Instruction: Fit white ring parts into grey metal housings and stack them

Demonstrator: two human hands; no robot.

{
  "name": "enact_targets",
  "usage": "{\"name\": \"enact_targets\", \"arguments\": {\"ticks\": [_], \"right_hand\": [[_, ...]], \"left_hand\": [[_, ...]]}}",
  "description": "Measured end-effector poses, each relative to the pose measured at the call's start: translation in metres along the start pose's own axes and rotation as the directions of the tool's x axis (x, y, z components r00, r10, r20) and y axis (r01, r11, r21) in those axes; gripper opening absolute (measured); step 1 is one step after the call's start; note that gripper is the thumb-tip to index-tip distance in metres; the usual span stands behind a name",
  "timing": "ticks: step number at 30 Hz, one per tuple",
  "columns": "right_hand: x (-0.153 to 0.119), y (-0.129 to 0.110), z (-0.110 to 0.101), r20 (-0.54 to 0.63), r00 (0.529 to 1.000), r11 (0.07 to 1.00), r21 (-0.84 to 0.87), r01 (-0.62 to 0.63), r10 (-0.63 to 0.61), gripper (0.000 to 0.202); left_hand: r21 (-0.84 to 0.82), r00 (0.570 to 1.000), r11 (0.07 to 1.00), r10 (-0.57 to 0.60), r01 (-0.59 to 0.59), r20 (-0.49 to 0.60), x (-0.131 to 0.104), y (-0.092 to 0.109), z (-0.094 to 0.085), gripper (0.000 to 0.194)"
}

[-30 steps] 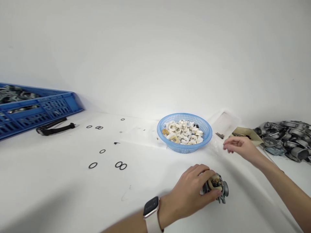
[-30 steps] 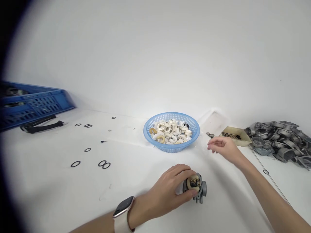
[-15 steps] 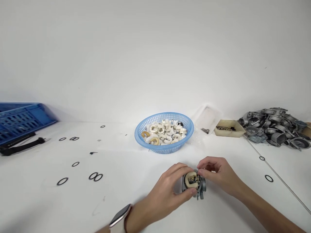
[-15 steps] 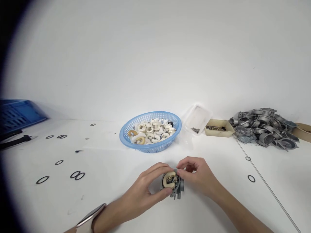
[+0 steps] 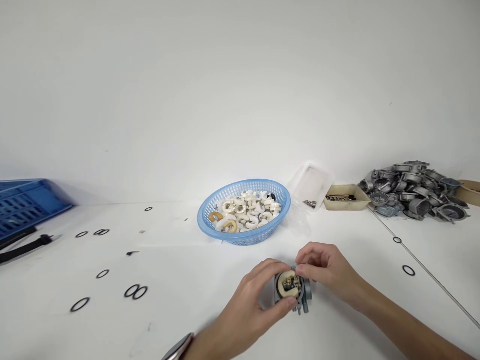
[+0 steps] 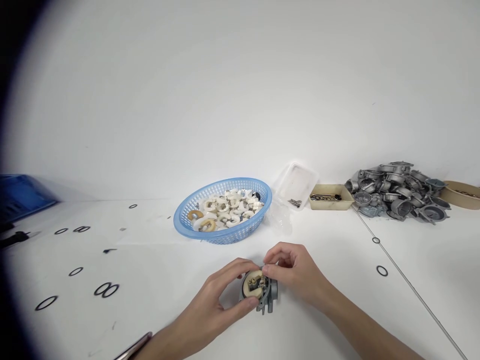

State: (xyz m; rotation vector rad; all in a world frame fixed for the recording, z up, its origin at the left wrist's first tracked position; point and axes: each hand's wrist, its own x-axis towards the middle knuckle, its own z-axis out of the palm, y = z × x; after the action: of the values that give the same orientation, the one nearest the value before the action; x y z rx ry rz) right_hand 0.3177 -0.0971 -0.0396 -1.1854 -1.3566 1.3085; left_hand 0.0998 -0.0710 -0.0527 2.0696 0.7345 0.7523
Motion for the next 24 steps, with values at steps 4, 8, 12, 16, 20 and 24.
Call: {"name": "enact_targets", "arguments": {"ticks": [4, 8, 12, 16, 20, 24], "right_hand": [[0.0002, -0.0015, 0.0015, -0.017, 1.000, 1.000, -0.022, -0.011, 0.011, 0.016], [0.0016, 0.0009, 0.0001, -0.047, 0.999, 1.000, -0.018, -0.010, 0.009, 0.016], [0.0024, 0.0032, -0.0021, -0.059, 0.998, 0.999, -0.043, -0.004, 0.002, 0.015], [0.0023, 0.0029, -0.0022, -0.036, 0.999, 0.999, -0.031, -0.020, 0.018, 0.016], [0.0019, 0.0009, -0.0023, -0.031, 0.998, 0.999, -0.003, -0.050, 0.050, 0.017], [0.0018, 0.0008, -0.0028, -0.051, 0.997, 0.998, -0.016, -0.064, 0.063, 0.018]], "left_hand": [[-0.012, 0.999, 0.999, -0.031, 0.031, 0.019, 0.0002, 0.0000, -0.0006, 0.027], [-0.014, 0.999, 0.999, -0.040, 0.041, 0.013, -0.0003, 0.0003, -0.0004, 0.027], [-0.008, 0.999, 0.999, -0.042, 0.042, 0.014, -0.0006, 0.0003, -0.0001, 0.026], [-0.013, 0.999, 0.999, -0.041, 0.042, 0.019, -0.0005, 0.0003, -0.0003, 0.028], [-0.009, 0.999, 0.999, -0.049, 0.049, 0.023, -0.0012, 0.0001, -0.0004, 0.029], [-0.012, 0.998, 0.999, -0.052, 0.052, 0.021, -0.0009, -0.0001, -0.0011, 0.028]]}}
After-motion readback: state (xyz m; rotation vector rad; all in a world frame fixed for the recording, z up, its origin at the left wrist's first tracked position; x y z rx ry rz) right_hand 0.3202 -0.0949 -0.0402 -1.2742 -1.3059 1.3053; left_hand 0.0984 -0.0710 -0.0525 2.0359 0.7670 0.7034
